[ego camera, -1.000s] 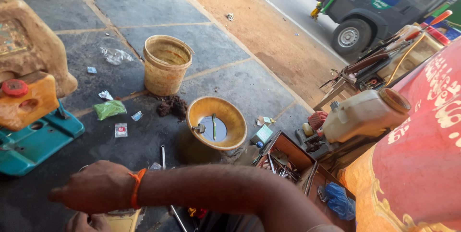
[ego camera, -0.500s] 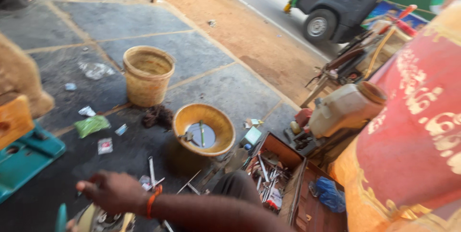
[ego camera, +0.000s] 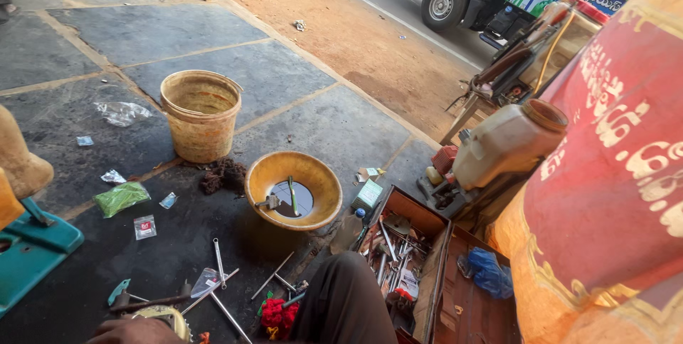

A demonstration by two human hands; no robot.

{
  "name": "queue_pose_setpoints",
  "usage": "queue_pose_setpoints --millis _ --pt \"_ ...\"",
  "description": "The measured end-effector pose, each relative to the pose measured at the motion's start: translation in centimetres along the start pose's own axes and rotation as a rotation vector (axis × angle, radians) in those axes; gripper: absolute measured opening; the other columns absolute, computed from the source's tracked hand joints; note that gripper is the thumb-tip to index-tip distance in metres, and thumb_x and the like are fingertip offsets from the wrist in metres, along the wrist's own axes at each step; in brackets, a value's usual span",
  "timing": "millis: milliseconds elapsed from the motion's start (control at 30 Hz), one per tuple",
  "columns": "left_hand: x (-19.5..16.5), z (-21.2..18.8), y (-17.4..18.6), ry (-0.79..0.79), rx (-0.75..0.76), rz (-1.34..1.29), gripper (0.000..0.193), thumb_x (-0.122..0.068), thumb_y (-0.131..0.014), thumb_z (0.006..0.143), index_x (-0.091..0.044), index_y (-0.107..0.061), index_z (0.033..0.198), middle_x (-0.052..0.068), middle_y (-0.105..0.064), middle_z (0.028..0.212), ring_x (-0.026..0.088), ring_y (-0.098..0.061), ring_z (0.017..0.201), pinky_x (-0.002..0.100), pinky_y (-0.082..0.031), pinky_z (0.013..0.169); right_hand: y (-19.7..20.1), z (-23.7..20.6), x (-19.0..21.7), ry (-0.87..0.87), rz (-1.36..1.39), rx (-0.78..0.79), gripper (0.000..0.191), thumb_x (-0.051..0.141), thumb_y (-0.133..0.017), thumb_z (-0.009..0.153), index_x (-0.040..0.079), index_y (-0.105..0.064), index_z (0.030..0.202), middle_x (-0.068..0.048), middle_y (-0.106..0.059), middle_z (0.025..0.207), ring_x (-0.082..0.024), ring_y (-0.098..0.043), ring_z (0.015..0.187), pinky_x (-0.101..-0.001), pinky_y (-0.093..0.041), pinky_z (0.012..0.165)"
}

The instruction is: The person sits on the floor of a repair shop working on a small engine crankcase. They pick up small engine parts, scrape and work on the engine housing with a teal-handled tool, and fit components onto the crankcase by hand.

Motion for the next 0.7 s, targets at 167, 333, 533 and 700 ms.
queue_pose_setpoints --millis 167,333,533,700 --pt "-0.9 0.1 -1.2 0.0 0.01 -0.003 0.019 -0.013 -0.067 0.103 0.002 -0.07 0.115 0.019 -0.073 0.095 0.028 -0.074 0.087 0.042 -0.059 0.08 0.1 -0.2 0.2 0.017 -0.018 -0.003 0.031 0.034 -0.06 0.108 0.018 -0.067 0.133 -0.012 -0.067 0.124 -0.029 -0.067 0.118 -0.0385 -0.056 0.103" --pt "-0.9 0.4 -1.6 -0.002 0.011 -0.01 0.019 -0.013 -0.067 0.103 0.002 -0.069 0.114 0.019 -0.072 0.094 0.029 -0.074 0.086 0.041 -0.059 0.079 -0.3 -0.4 -0.3 0.032 -0.03 -0.003 0.029 0.032 -0.061 0.108 0.019 -0.067 0.133 -0.01 -0.066 0.124 -0.027 -0.066 0.118 -0.0376 -0.057 0.102" --pt "-1.0 0.6 0.3 -0.002 0.013 -0.016 0.018 -0.013 -0.066 0.103 0.002 -0.069 0.112 0.02 -0.072 0.093 0.029 -0.074 0.085 0.041 -0.059 0.078 -1.3 -1.0 -1.1 0.028 -0.078 -0.006 0.027 0.03 -0.063 0.109 0.021 -0.066 0.134 -0.009 -0.064 0.125 -0.026 -0.064 0.119 -0.0366 -0.057 0.102" --pt "0.3 1.0 2.4 0.0 0.009 -0.018 0.018 -0.013 -0.066 0.104 0.003 -0.068 0.111 0.02 -0.071 0.092 0.029 -0.074 0.085 0.041 -0.059 0.077 -2.2 -1.2 -1.2 0.049 -0.076 -0.039 0.022 0.028 -0.066 0.107 0.023 -0.068 0.128 -0.005 -0.066 0.121 -0.023 -0.065 0.116 -0.0342 -0.059 0.099"
Point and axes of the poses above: each hand's wrist, its own z-axis towards the middle knuckle, its own y-axis out of the back of the hand, x = y × z, the point moved 5 cm from there along z, towards the middle knuckle
